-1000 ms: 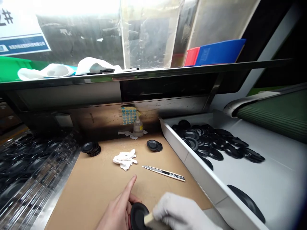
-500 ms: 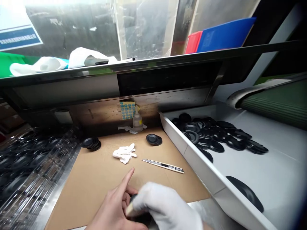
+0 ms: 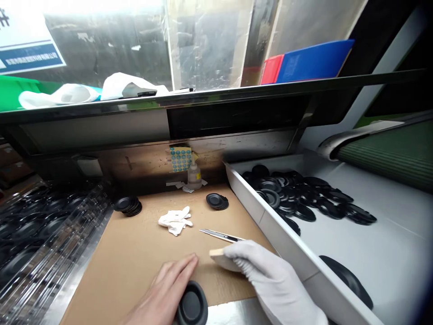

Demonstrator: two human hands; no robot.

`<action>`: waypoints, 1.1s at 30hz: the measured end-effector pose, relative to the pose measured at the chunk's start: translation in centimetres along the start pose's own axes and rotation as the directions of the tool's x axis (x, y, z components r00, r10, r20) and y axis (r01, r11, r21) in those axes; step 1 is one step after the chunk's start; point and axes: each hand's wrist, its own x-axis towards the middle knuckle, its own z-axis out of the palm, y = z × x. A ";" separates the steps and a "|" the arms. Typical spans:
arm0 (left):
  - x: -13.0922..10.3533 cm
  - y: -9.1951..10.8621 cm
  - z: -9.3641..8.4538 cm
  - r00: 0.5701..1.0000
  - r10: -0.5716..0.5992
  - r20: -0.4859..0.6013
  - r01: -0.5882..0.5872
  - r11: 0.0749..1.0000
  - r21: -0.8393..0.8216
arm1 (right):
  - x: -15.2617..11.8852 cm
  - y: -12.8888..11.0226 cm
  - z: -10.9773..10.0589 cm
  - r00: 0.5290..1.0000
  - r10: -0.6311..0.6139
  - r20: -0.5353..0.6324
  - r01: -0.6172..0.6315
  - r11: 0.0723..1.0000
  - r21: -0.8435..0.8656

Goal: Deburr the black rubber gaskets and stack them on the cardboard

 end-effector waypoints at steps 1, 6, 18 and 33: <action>0.0 0.1 0.0 1.000 -0.006 -0.026 0.007 1.000 0.026 | 0.1 0.2 -0.5 0.998 0.017 -0.053 -0.016 1.000 0.018; 0.1 1.0 -0.6 0.995 -0.063 -0.077 0.060 0.997 -0.043 | 0.2 1.4 -1.0 1.000 0.022 0.000 -0.022 0.999 -0.038; 0.2 1.2 -0.8 0.990 -0.089 -0.112 0.082 0.995 -0.063 | 1.7 -1.6 0.7 0.962 -0.066 0.265 0.111 0.981 -0.161; 0.3 1.7 -1.1 0.997 -0.044 -0.067 0.041 0.998 -0.039 | -0.9 -2.7 3.5 0.886 -0.180 0.427 0.394 0.779 -0.488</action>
